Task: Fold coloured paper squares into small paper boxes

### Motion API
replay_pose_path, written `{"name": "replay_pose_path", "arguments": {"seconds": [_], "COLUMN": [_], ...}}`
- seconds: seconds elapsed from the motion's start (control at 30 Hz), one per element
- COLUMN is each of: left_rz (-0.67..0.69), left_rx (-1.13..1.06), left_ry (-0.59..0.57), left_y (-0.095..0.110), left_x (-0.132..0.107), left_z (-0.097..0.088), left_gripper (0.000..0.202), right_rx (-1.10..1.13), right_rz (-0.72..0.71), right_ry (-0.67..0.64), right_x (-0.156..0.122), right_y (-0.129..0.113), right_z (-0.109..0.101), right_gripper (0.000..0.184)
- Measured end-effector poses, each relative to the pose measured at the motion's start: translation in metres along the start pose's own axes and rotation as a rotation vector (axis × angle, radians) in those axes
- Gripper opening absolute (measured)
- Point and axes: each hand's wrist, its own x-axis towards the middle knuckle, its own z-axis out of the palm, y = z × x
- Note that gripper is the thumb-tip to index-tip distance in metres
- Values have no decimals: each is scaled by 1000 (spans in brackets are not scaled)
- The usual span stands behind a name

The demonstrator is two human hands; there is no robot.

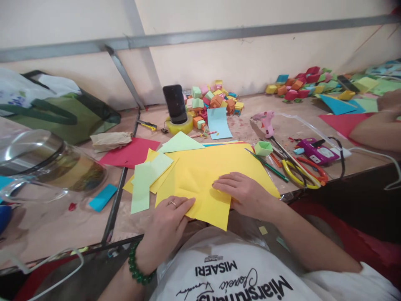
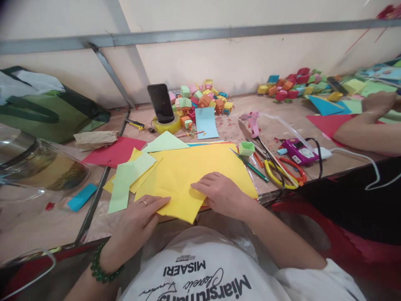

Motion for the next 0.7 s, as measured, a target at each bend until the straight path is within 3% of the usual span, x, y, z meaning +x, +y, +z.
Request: {"name": "replay_pose_path", "arguments": {"seconds": [0.2,0.33,0.43,0.53,0.63,0.7], "left_rz": [-278,-369,-303,-168,19,102], "left_rx": [-61,103,318,435,437,428], "left_ry": [-5,17,68,139,119,84], "left_y": [-12,-15,-15,-12,-7,-4], "left_x": [0,-4,-6,-5,-2,1], "left_z": [0,8,16,23,25,23], "left_gripper": [23,47,46,39,41,38], "right_rx": [227,171,-80,-257,-270,-250], "right_rz": [361,541,418,121,-172,-275], "right_ry": [-66,13,136,221,135,22], "right_x": [12,13,13,16,19,20], "right_y": [18,22,19,10,-1,-7], "right_z": [4,15,20,18,14,14], "right_gripper": [21,36,34,15,20,19]}}
